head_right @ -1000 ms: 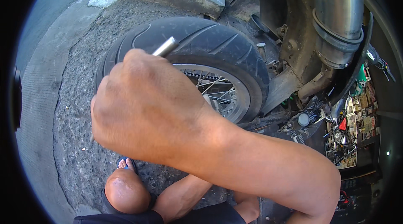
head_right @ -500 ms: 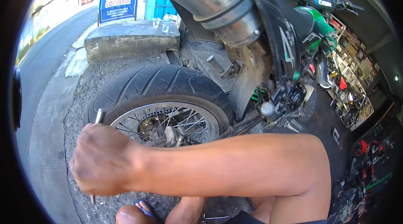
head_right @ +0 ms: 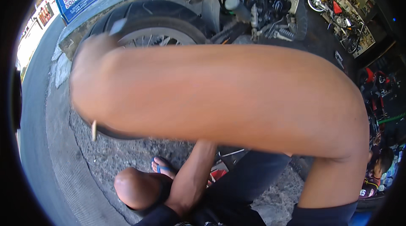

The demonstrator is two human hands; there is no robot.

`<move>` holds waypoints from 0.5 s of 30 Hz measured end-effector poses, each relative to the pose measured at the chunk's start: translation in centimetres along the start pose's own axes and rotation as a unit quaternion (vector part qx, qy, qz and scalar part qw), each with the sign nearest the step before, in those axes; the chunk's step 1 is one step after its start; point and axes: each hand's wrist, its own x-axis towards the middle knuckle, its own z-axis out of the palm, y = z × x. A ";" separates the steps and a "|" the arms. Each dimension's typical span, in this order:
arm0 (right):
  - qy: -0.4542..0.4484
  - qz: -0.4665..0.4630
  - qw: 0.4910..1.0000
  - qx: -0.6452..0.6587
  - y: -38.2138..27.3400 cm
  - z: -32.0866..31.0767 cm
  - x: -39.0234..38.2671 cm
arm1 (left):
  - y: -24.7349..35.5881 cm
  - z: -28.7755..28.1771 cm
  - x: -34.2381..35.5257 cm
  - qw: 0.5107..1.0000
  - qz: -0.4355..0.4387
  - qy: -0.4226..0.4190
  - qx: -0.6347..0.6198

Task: The person removes the rear brake caliper from a motorcycle, replaces the old brake pads with new ones, and then reattaches the caliper to the motorcycle frame using tools.

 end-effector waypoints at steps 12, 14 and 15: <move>0.021 0.678 0.673 0.295 0.0 32.2 -24.0 | -7.9 -13.2 -10.9 0.611 0.105 0.062 0.782; 0.103 0.699 0.630 0.322 -1.4 39.0 -25.7 | -8.5 -12.8 -11.6 0.574 0.065 -0.116 0.808; 0.149 0.714 0.610 0.310 -2.4 42.0 -26.1 | -9.0 -12.6 -11.9 0.548 0.053 -0.183 0.814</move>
